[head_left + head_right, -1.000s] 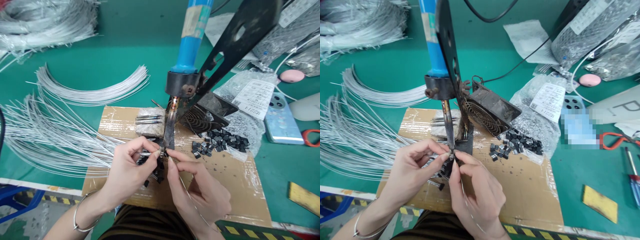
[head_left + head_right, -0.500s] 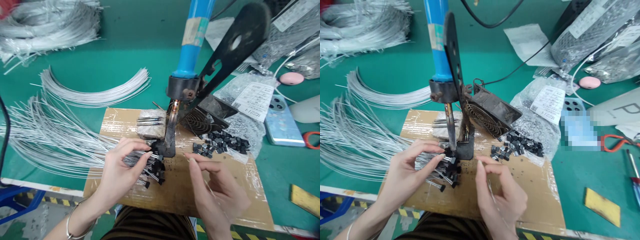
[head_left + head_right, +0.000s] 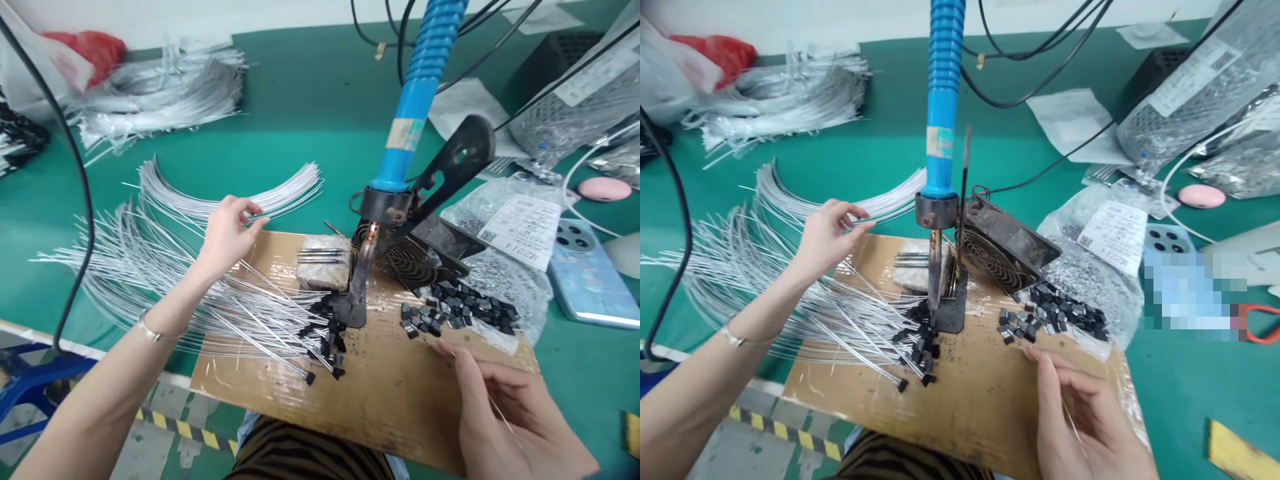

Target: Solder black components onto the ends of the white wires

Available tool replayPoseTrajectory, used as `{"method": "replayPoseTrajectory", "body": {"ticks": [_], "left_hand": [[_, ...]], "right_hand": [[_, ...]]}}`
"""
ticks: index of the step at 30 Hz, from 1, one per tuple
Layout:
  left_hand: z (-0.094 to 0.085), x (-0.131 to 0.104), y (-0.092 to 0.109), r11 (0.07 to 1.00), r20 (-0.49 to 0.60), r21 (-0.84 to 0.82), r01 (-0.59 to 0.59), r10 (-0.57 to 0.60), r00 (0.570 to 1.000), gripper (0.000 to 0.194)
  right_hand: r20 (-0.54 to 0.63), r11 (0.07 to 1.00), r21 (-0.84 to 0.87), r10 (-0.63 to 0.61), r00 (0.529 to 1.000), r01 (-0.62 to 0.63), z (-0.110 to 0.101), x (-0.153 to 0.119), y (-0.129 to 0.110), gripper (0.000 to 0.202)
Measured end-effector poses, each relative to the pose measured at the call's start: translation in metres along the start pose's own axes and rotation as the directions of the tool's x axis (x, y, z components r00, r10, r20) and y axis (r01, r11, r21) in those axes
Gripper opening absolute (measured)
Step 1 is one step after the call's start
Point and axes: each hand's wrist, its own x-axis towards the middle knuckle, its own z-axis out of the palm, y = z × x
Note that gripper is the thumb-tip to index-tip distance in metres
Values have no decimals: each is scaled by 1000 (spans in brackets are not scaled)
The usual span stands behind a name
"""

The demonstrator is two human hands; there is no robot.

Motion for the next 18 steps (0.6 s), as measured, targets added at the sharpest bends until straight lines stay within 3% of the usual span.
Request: {"method": "replayPoseTrajectory", "body": {"ticks": [2, 7, 13, 18], "left_hand": [[10, 19, -6, 1000, 48, -5, -16, 16, 999, 5], [26, 37, -14, 998, 127, -67, -21, 29, 991, 17], [18, 35, -20, 972, 105, -234, -14, 40, 994, 14], [8, 32, -18, 888, 58, -458, 30, -4, 998, 12]], "right_hand": [[3, 1000, 17, 17, 1000, -17, 0, 0, 1, 47], [-169, 998, 13, 69, 983, -67, 20, -8, -10, 43], [-157, 999, -26, 44, 987, -48, 22, -7, -11, 38], [-163, 995, -69, 53, 985, -65, 21, -8, -10, 39]]}}
